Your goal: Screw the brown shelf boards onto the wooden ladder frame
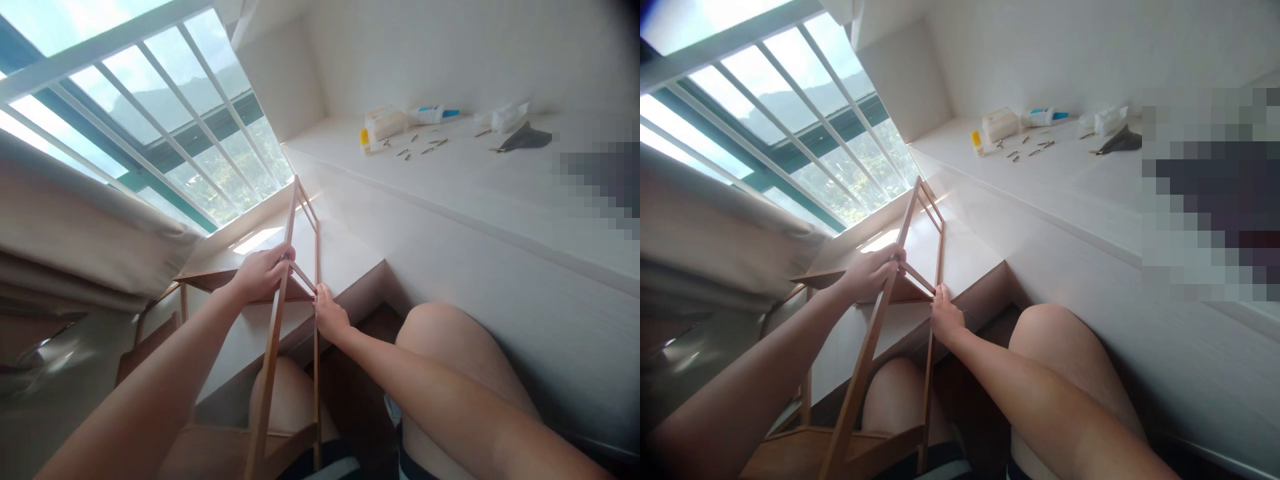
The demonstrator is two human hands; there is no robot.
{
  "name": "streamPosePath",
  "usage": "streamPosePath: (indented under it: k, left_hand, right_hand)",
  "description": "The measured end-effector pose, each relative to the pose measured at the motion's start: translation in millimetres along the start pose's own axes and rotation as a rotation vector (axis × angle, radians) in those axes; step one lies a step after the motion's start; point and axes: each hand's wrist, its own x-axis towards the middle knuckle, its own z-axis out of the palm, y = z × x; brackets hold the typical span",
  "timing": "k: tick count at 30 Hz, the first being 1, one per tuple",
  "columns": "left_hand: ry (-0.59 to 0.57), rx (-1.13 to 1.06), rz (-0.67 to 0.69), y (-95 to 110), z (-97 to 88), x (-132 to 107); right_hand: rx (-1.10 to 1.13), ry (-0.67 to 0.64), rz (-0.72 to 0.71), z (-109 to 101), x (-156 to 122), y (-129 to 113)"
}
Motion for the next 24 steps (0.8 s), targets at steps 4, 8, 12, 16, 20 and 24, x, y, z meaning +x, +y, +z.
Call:
streamPosePath:
  k: [4,8,12,16,20,24]
  left_hand:
    - [0.020,0.055,-0.039,1,2.8,1]
    - [-0.001,0.065,-0.032,3,0.9,2]
    - [-0.022,0.052,-0.015,3,-1.2,3]
    - [-0.008,0.067,-0.016,0,1.4,3]
    - [0.036,0.100,-0.025,-4,5.8,4]
    - [0.058,0.144,-0.031,-6,7.7,4]
  right_hand:
    - [-0.055,-0.004,-0.001,0,-1,0]
    - [-0.100,-0.002,-0.003,3,-1,2]
    - [-0.121,0.003,-0.018,3,-1,3]
    - [-0.116,-0.008,-0.037,0,-2,3]
    - [-0.070,-0.032,-0.077,-2,-5,7]
    - [0.020,0.011,-0.117,2,-7,15]
